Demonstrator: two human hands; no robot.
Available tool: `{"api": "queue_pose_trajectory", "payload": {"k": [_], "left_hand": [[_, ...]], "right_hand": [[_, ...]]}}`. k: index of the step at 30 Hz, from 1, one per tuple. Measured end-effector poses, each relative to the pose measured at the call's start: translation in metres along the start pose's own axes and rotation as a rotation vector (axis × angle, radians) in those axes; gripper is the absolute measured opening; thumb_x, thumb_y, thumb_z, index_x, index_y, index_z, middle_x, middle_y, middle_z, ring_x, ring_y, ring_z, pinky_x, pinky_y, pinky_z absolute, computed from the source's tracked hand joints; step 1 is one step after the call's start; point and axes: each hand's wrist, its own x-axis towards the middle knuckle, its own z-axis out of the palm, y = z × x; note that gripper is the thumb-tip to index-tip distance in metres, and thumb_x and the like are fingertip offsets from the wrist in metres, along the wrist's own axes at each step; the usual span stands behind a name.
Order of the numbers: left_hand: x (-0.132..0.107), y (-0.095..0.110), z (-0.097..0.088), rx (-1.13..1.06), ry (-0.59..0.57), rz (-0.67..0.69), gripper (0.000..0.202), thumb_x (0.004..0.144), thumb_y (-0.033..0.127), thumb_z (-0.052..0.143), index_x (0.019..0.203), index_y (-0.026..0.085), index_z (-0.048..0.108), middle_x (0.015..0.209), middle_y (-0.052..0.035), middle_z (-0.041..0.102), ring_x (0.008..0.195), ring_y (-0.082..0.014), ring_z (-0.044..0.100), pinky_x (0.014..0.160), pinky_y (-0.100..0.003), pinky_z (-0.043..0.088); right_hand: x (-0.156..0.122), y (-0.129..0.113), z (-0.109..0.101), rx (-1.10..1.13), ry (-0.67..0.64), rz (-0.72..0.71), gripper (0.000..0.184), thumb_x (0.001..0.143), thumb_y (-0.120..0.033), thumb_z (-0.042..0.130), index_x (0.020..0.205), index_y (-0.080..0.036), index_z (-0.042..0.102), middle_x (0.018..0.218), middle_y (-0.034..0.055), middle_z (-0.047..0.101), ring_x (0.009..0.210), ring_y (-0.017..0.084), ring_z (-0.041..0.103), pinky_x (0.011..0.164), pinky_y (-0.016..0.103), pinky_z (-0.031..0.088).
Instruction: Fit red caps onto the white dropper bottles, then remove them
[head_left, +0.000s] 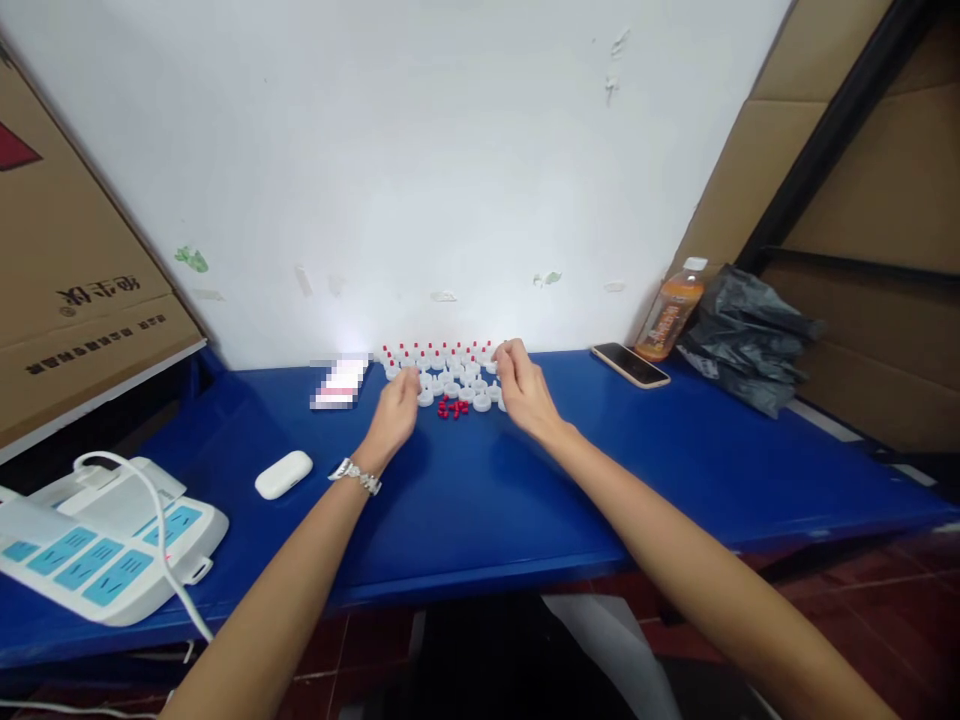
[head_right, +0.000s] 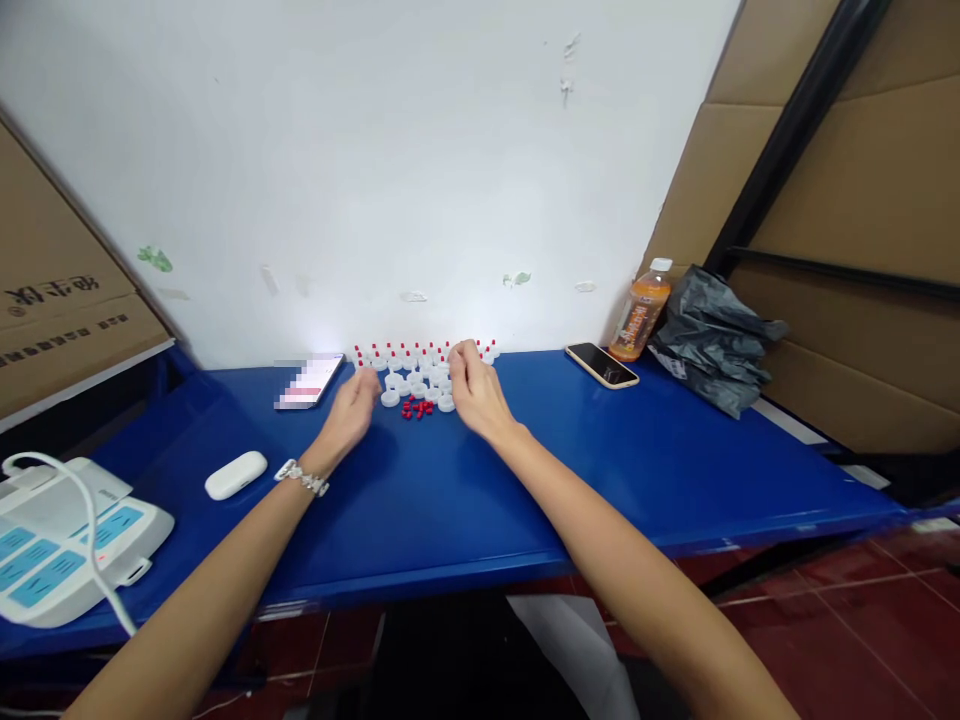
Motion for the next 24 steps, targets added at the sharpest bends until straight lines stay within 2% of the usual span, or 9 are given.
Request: {"api": "queue_pose_trajectory", "payload": {"k": [4, 9, 13, 16, 20, 22, 24], "left_hand": [[0.000, -0.002, 0.007, 0.254, -0.198, 0.190, 0.026, 0.101, 0.033, 0.042, 0.082, 0.019, 0.053, 0.084, -0.0037, 0.056, 0.078, -0.0180, 0.054, 0.075, -0.032, 0.044], [0.001, -0.001, 0.018, 0.355, -0.268, 0.234, 0.022, 0.098, 0.030, 0.047, 0.103, 0.019, 0.066, 0.097, -0.0077, 0.058, 0.095, -0.0234, 0.057, 0.089, -0.039, 0.047], [-0.001, -0.004, 0.009, 0.367, -0.221, 0.211, 0.028, 0.098, 0.030, 0.046, 0.117, 0.019, 0.064, 0.102, -0.0082, 0.060, 0.102, -0.0246, 0.057, 0.094, -0.041, 0.047], [-0.002, -0.007, -0.003, 0.335, -0.158, 0.175, 0.026, 0.098, 0.030, 0.044, 0.109, 0.019, 0.066, 0.102, -0.0078, 0.062, 0.099, -0.0231, 0.058, 0.092, -0.039, 0.047], [-0.001, -0.008, -0.019, 0.318, -0.110, 0.102, 0.025, 0.097, 0.033, 0.047, 0.093, 0.018, 0.066, 0.094, -0.0069, 0.063, 0.090, -0.0215, 0.059, 0.087, -0.036, 0.048], [0.001, -0.009, -0.026, 0.331, -0.093, 0.063, 0.024, 0.095, 0.034, 0.048, 0.092, 0.018, 0.066, 0.093, -0.0070, 0.063, 0.087, -0.0208, 0.058, 0.083, -0.034, 0.047], [0.002, -0.013, -0.032, 0.365, -0.082, 0.034, 0.025, 0.095, 0.034, 0.048, 0.092, 0.017, 0.067, 0.093, -0.0074, 0.064, 0.083, -0.0201, 0.058, 0.080, -0.033, 0.047]], "right_hand": [[-0.001, 0.011, 0.005, 0.027, -0.074, 0.029, 0.027, 0.097, -0.046, 0.047, 0.100, -0.022, 0.058, 0.064, -0.0046, 0.048, 0.059, 0.013, 0.047, 0.061, 0.026, 0.036], [-0.003, 0.011, 0.015, 0.023, -0.162, 0.003, 0.026, 0.093, -0.043, 0.055, 0.099, -0.020, 0.067, 0.072, -0.0019, 0.061, 0.059, 0.012, 0.051, 0.063, 0.025, 0.040], [-0.004, 0.011, 0.016, 0.025, -0.152, 0.010, 0.025, 0.092, -0.042, 0.057, 0.098, -0.020, 0.068, 0.072, -0.0021, 0.063, 0.059, 0.012, 0.052, 0.064, 0.025, 0.041], [-0.004, 0.013, 0.015, 0.037, -0.133, 0.017, 0.025, 0.091, -0.042, 0.060, 0.097, -0.021, 0.071, 0.078, -0.0004, 0.065, 0.067, 0.014, 0.056, 0.069, 0.027, 0.044], [-0.001, 0.013, 0.017, -0.003, -0.009, -0.053, 0.024, 0.087, -0.044, 0.066, 0.090, -0.022, 0.076, 0.097, 0.0065, 0.064, 0.094, 0.020, 0.058, 0.084, 0.032, 0.046], [0.004, 0.011, 0.021, -0.031, 0.008, -0.066, 0.023, 0.085, -0.042, 0.068, 0.087, -0.021, 0.076, 0.090, 0.0060, 0.060, 0.091, 0.020, 0.056, 0.084, 0.034, 0.046], [0.013, 0.008, 0.028, -0.011, -0.068, -0.038, 0.022, 0.085, -0.040, 0.067, 0.087, -0.019, 0.075, 0.076, 0.0023, 0.058, 0.077, 0.017, 0.055, 0.077, 0.032, 0.046]]}}
